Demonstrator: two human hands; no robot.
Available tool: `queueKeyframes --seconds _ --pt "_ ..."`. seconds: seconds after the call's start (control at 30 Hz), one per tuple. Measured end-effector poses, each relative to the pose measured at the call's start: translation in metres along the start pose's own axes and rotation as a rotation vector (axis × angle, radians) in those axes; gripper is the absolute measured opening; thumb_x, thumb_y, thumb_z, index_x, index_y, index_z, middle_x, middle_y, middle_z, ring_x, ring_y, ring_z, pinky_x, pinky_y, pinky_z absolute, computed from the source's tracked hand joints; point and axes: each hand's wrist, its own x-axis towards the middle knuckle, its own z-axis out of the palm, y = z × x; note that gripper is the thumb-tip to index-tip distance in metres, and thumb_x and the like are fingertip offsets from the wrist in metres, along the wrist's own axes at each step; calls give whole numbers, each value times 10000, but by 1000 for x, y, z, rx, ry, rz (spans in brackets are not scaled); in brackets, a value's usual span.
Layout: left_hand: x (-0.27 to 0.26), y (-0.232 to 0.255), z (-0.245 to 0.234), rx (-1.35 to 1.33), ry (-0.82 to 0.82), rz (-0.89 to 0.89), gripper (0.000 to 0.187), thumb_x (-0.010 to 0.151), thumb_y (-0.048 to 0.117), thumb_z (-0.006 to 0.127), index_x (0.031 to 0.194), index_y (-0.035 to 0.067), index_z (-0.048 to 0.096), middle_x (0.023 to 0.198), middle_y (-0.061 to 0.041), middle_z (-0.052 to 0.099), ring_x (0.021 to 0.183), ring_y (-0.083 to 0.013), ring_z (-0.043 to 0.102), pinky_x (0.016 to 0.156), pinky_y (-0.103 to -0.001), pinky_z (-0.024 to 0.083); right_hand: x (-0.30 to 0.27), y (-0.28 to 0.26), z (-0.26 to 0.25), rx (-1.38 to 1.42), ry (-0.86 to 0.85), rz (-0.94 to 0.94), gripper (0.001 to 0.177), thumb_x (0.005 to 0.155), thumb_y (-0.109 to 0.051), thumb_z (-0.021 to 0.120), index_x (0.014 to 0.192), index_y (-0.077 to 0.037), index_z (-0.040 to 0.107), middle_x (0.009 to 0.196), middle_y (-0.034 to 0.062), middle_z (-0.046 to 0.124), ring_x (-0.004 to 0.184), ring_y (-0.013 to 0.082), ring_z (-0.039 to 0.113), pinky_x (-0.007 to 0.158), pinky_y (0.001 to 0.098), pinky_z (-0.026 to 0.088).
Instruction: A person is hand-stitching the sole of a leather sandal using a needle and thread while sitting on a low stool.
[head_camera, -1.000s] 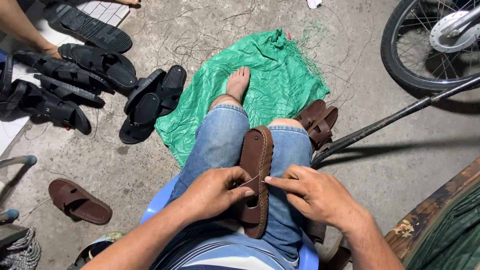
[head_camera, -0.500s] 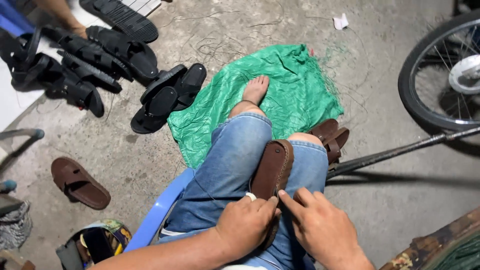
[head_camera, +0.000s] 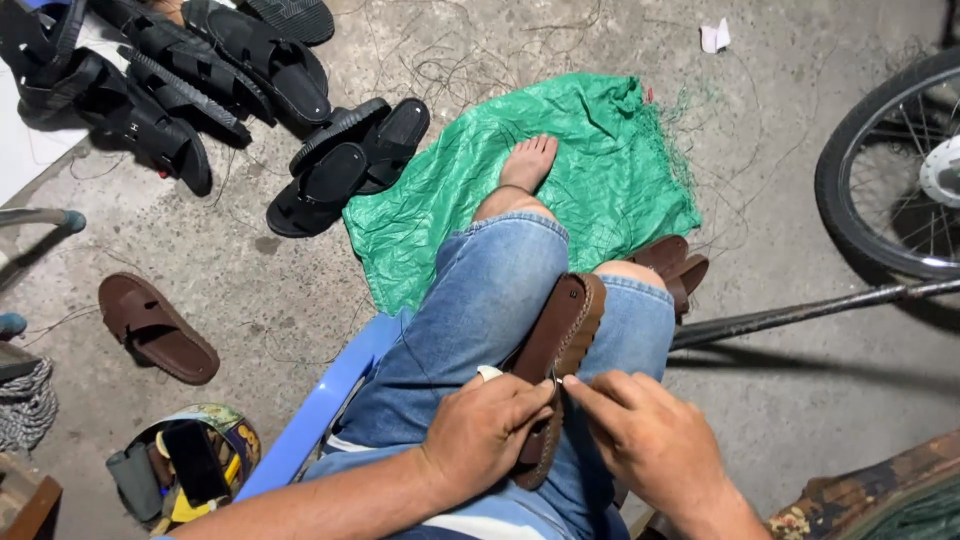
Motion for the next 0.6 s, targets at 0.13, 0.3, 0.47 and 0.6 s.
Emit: queueKeyframes --seconds 0.13,0.3,0.47,0.6 --pt "0 -1 0 16 11 16 264 862 196 573 1124 168 582 816 2 601 677 -216 582 574 -352 449 8 -10 -1 -50 118 -30 218 794 -231 577 1008 -215 616 825 -81 582 622 163 557 324 327 428" --pt "19 -1 -19 -15 -261 -29 258 857 274 549 1104 226 607 853 -11 644 731 -284 579 525 -439 474 -3 -7 -4 108 270 -69 237 827 -186 564 1059 -164 604 917 -37 627 737 141 602 552 248 469" --pt "40 -16 -68 119 -560 -73 287 780 224 550 1054 260 627 824 -39 611 755 -295 600 562 -443 469 -17 -5 1 82 40 81 403 801 -146 533 1197 -222 529 1040 -41 603 784 188 586 527 343 508" --pt "58 -25 -99 301 -759 -249 212 815 368 541 963 261 648 842 -13 554 801 -269 585 652 -447 459 -24 -5 7 88 -106 126 574 730 -67 514 1278 -222 443 1082 -8 554 835 226 564 474 386 513"
